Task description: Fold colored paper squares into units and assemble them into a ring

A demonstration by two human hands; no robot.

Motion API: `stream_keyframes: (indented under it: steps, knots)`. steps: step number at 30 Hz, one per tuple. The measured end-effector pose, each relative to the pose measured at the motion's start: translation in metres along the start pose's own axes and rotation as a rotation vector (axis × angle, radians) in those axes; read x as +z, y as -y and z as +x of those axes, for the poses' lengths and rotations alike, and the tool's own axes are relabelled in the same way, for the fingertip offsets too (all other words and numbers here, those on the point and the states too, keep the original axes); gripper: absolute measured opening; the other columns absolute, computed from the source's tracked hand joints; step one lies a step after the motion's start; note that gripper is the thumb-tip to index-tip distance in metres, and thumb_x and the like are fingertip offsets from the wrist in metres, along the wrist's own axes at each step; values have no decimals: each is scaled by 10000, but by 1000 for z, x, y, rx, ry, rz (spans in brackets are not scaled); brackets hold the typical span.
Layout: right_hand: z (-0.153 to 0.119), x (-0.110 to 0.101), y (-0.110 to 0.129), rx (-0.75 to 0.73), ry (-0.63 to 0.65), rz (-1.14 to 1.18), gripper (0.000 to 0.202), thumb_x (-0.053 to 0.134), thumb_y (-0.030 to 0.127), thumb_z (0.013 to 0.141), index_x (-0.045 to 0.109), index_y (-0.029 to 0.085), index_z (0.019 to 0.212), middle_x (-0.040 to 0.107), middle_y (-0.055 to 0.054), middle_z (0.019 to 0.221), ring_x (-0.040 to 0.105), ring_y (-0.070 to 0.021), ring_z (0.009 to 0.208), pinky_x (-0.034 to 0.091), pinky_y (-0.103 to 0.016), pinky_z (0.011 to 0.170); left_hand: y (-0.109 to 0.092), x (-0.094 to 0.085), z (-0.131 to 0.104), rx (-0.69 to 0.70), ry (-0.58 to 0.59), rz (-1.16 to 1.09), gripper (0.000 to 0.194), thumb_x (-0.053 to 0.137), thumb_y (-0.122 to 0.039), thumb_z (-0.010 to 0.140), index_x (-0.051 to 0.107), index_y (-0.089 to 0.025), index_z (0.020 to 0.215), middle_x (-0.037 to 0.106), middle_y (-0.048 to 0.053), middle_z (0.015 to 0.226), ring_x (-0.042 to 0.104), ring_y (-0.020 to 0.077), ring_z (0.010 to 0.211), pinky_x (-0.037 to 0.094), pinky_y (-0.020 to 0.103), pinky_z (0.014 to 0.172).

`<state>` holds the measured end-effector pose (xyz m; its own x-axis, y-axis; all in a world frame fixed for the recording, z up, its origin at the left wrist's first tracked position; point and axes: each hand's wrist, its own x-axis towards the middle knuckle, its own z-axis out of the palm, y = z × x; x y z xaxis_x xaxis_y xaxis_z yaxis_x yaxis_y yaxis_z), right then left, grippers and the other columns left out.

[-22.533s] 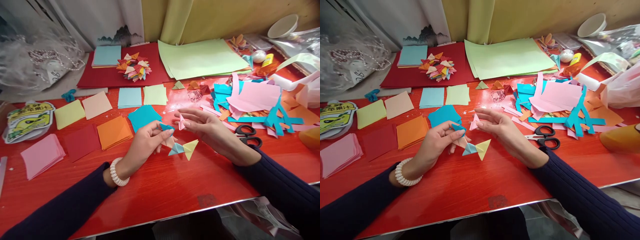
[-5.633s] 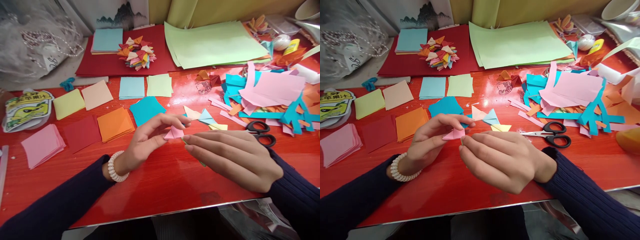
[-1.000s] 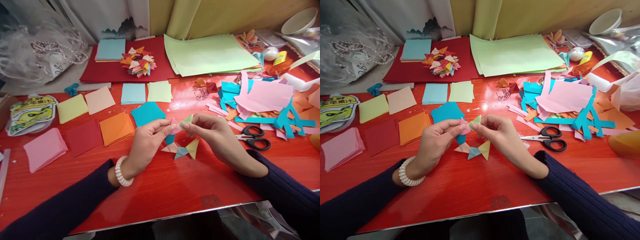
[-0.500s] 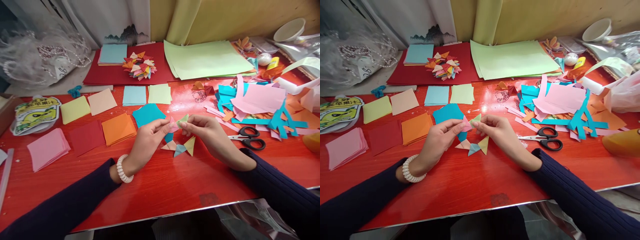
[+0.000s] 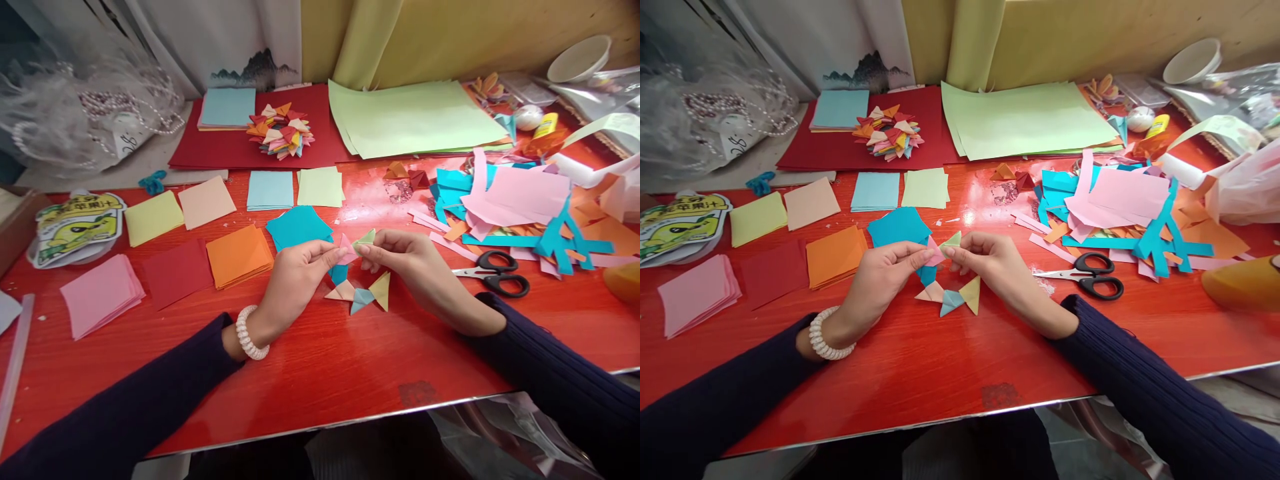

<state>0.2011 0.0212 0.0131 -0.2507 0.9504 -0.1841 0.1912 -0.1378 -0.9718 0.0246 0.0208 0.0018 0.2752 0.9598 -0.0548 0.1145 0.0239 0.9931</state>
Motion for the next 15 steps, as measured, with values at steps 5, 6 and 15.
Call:
stream_keyframes:
  steps: [5,6,15]
  knots:
    - [4,-3,-1,13,26,-43,340,598,493,747,540,167,669,572,-10,668,548,-116,620,431,-256,582,-3,0,1,-42,2,-4,235,561,-394,823,646,-177,850,677,19,853,618,138,817,474,230,739]
    - [6,-5,-1,0,35,-56,331,599,485,750,540,169,669,566,-6,662,538,-112,612,425,-254,577,-4,1,1,-36,2,-10,223,567,-385,820,641,-178,860,676,21,875,618,139,839,472,233,761]
    - [21,-40,0,-267,-262,-238,263,478,425,857,600,202,788,558,-15,735,481,-108,626,410,-268,610,-2,1,3,-37,11,-150,177,632,-323,779,553,-176,839,668,31,940,611,101,743,472,201,669]
